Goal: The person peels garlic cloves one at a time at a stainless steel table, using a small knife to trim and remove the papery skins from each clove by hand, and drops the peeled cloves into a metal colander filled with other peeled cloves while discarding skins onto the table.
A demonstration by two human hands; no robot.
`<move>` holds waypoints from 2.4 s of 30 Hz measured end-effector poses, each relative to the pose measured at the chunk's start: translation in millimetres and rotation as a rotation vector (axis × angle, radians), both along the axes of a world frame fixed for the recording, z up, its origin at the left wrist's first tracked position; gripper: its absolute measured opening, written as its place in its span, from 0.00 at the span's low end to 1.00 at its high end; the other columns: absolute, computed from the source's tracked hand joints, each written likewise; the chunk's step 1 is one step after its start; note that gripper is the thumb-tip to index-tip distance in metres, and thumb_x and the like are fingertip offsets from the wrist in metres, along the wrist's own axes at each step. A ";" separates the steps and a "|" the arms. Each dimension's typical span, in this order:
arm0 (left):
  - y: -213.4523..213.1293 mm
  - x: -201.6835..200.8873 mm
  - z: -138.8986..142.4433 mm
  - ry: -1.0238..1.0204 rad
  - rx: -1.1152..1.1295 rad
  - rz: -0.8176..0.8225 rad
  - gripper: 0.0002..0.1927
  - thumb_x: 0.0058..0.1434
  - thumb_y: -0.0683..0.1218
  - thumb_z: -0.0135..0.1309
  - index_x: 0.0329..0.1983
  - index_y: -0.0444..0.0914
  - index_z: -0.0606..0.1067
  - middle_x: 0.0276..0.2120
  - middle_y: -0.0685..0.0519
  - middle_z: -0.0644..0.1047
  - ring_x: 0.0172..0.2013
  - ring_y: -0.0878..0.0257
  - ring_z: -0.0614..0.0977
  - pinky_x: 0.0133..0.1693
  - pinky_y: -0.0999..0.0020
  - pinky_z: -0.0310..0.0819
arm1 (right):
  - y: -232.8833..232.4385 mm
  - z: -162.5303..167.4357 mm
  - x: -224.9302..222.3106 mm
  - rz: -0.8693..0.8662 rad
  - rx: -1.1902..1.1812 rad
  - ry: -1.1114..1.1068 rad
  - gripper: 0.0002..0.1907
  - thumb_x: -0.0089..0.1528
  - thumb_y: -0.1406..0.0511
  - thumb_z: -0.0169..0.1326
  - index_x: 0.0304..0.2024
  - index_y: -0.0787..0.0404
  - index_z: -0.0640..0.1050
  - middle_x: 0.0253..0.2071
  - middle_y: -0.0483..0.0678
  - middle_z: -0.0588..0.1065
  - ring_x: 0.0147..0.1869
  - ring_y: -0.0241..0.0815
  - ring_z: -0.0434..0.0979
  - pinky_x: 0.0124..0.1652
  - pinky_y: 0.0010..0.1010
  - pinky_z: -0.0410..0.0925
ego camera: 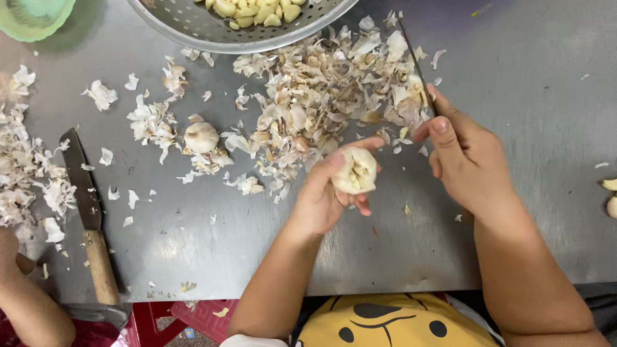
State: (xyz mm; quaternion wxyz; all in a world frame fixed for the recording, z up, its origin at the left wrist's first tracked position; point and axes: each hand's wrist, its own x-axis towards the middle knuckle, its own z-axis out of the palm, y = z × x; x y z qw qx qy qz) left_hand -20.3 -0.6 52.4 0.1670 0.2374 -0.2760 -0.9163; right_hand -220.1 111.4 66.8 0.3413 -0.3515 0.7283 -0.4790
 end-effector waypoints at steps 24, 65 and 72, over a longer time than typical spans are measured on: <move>17.9 -6.6 -17.7 -0.163 -0.341 0.347 0.22 0.77 0.57 0.38 0.55 0.35 0.72 0.35 0.55 0.76 0.30 0.71 0.73 0.29 0.77 0.65 | 9.7 28.7 52.6 0.562 0.096 -0.026 0.46 0.65 0.54 0.47 0.78 0.58 0.42 0.22 0.47 0.70 0.23 0.38 0.69 0.27 0.30 0.66; 40.1 -6.5 -10.2 -0.112 -0.517 0.070 0.18 0.76 0.55 0.44 0.60 0.39 0.63 0.40 0.54 0.75 0.30 0.70 0.73 0.31 0.75 0.70 | 11.1 -9.1 37.5 0.164 -0.125 -0.469 0.13 0.67 0.65 0.57 0.51 0.63 0.70 0.30 0.45 0.72 0.25 0.30 0.67 0.24 0.23 0.61; 33.2 -10.7 -9.8 0.164 -0.204 0.061 0.19 0.78 0.55 0.40 0.63 0.39 0.64 0.37 0.50 0.76 0.30 0.65 0.76 0.30 0.70 0.73 | 11.2 -15.6 31.3 0.032 -0.188 -0.888 0.13 0.67 0.61 0.52 0.50 0.60 0.69 0.23 0.48 0.70 0.17 0.36 0.66 0.17 0.26 0.58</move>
